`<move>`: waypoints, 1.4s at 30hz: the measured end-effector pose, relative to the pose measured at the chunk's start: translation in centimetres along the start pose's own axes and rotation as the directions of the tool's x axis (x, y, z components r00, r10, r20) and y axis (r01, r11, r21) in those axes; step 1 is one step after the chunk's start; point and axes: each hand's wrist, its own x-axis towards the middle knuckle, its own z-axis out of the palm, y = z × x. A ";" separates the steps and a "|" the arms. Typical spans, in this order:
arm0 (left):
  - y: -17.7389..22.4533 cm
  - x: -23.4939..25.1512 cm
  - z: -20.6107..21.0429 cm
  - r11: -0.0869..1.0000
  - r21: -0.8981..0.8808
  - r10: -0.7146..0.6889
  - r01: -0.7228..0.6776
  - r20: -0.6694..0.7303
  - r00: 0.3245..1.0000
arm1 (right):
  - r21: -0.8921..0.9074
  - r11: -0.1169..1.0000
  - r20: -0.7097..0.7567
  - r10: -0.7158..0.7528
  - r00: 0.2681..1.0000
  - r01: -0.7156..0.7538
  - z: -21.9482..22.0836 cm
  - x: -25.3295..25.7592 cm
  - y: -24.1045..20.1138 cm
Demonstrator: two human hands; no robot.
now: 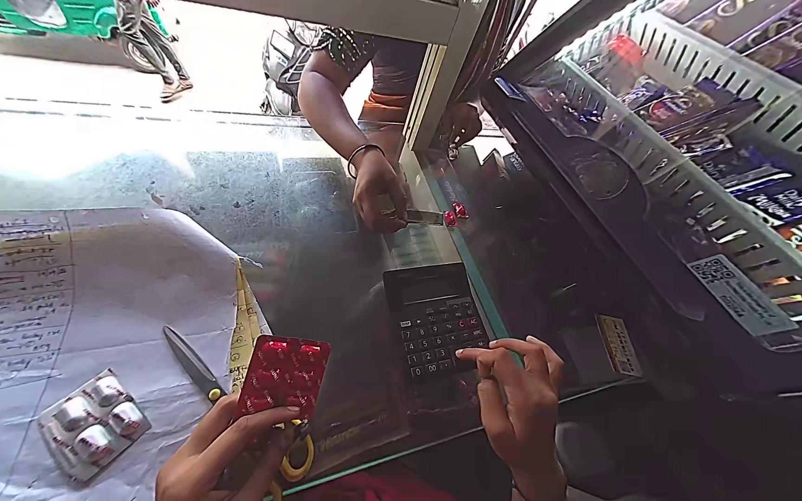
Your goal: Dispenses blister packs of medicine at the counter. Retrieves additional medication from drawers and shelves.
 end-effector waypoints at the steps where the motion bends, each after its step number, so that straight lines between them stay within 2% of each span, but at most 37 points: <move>1: 0.0 0.0 0.0 1.000 -0.003 -0.001 0.001 -0.004 1.000 | 0.047 0.999 0.003 0.000 1.000 -0.001 -0.1 0.1 -0.1; 4: 0.0 0.0 0.1 1.000 -0.002 0.006 -0.006 -0.011 1.000 | 0.144 0.988 -0.032 -0.058 0.998 0.063 0.4 0.2 -0.7; 8: 0.0 -0.1 0.1 1.000 -0.004 0.004 -0.004 -0.010 1.000 | 0.101 0.988 0.018 -0.118 0.993 0.116 1.3 0.2 -1.6; 11: 0.0 0.0 0.1 1.000 -0.006 0.005 -0.005 -0.008 1.000 | 0.128 0.988 0.053 -0.097 0.994 0.089 0.9 0.7 -1.4; 17: -0.1 0.0 0.1 1.000 -0.007 0.020 -0.020 -0.008 1.000 | 0.135 0.989 -0.032 -0.064 0.997 0.068 1.3 1.6 -1.2; 23: 0.0 0.0 0.0 1.000 0.003 0.026 -0.026 0.002 1.000 | 0.077 0.994 0.110 -0.086 0.990 0.077 2.0 2.1 -1.4; 28: 0.1 0.1 0.0 0.999 -0.023 0.034 -0.034 0.016 0.999 | 0.053 0.998 -0.061 -0.013 0.998 0.016 -0.2 1.3 -0.1; 31: 0.1 0.1 -0.1 0.999 -0.032 0.041 -0.040 0.032 0.999 | -0.018 1.000 0.032 -0.018 0.999 0.019 -0.4 0.6 0.0; 33: 0.1 0.1 0.0 0.998 -0.035 0.059 -0.058 0.042 0.997 | -0.021 0.999 0.042 -0.032 0.999 0.033 -0.9 0.6 -0.1; 38: 0.3 0.0 0.0 0.984 -0.054 0.175 -0.172 0.057 0.983 | 0.200 0.967 0.002 -0.164 0.986 0.160 -0.3 0.7 -2.7; 42: -0.2 -0.1 0.0 0.946 -0.122 0.316 -0.301 0.132 0.940 | 0.502 0.836 0.054 -0.286 0.957 0.222 2.2 0.6 -6.0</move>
